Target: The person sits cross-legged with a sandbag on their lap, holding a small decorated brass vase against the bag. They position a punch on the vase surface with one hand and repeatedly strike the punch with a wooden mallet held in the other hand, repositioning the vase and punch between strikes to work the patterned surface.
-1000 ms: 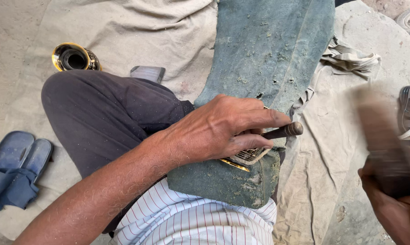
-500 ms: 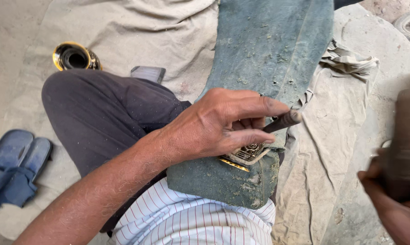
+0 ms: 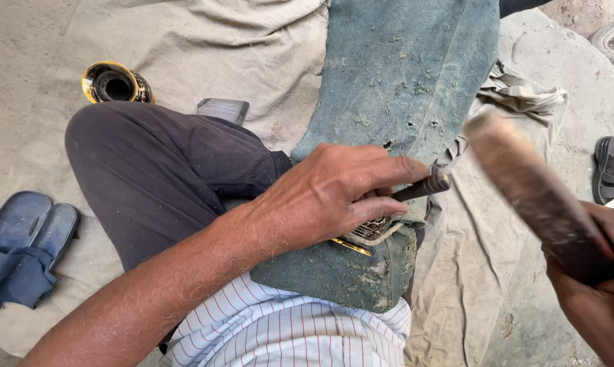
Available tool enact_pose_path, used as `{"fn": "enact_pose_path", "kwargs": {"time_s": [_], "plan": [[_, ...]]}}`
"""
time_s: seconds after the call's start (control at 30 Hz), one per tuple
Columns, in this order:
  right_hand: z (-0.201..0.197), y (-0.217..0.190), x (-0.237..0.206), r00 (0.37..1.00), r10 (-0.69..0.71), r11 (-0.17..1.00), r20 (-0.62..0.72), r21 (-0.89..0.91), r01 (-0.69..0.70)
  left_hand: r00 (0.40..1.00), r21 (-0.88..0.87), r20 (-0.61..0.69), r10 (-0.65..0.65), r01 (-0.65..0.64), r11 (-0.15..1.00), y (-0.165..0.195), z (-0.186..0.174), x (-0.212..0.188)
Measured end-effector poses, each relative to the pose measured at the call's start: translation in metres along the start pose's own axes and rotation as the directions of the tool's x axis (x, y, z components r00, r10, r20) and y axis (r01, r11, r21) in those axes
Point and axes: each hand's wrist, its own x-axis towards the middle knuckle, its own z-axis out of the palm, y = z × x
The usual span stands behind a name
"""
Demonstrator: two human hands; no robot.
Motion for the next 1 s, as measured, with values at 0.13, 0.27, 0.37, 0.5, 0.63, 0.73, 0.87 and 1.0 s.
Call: {"fn": "enact_pose_path", "kwargs": {"time_s": [0.13,0.27,0.37,0.5,0.63,0.73,0.87,1.0], "plan": [[-0.006,-0.046,-0.007,1.000,0.014,1.000,-0.024,-0.001,-0.014,0.998,-0.007,0.036,-0.051,0.051,0.999,0.000,-0.001,0.004],[-0.003,-0.044,-0.002,0.962,-0.268,0.958,-0.058,-0.117,0.260,0.998,-0.034,0.055,-0.036,0.038,0.999,0.000,-0.003,0.006],[0.001,-0.009,0.004,0.993,0.107,0.911,0.045,-0.405,-0.080,0.999,-0.040,0.040,0.031,-0.030,0.999,-0.001,-0.004,0.008],[0.001,0.040,0.019,0.998,-0.001,0.991,0.067,0.132,-0.007,0.999,-0.084,0.053,0.009,-0.005,0.996,-0.002,-0.005,0.009],[-0.004,0.054,0.024,0.983,-0.075,0.903,0.169,0.429,-0.004,0.997,-0.085,0.074,0.018,-0.012,0.996,-0.003,-0.006,0.009],[0.003,0.049,0.011,0.995,-0.091,0.995,-0.029,0.033,0.092,0.998,-0.079,0.044,0.038,-0.034,0.996,-0.003,-0.005,0.008],[0.012,0.042,-0.005,0.989,-0.118,0.988,-0.090,0.093,0.127,0.998,-0.057,0.066,-0.003,0.006,0.998,-0.005,-0.004,0.009],[0.007,0.036,0.000,0.997,-0.076,0.972,-0.030,0.220,0.081,0.998,-0.064,0.058,0.040,-0.036,0.997,-0.008,-0.003,0.009]]}}
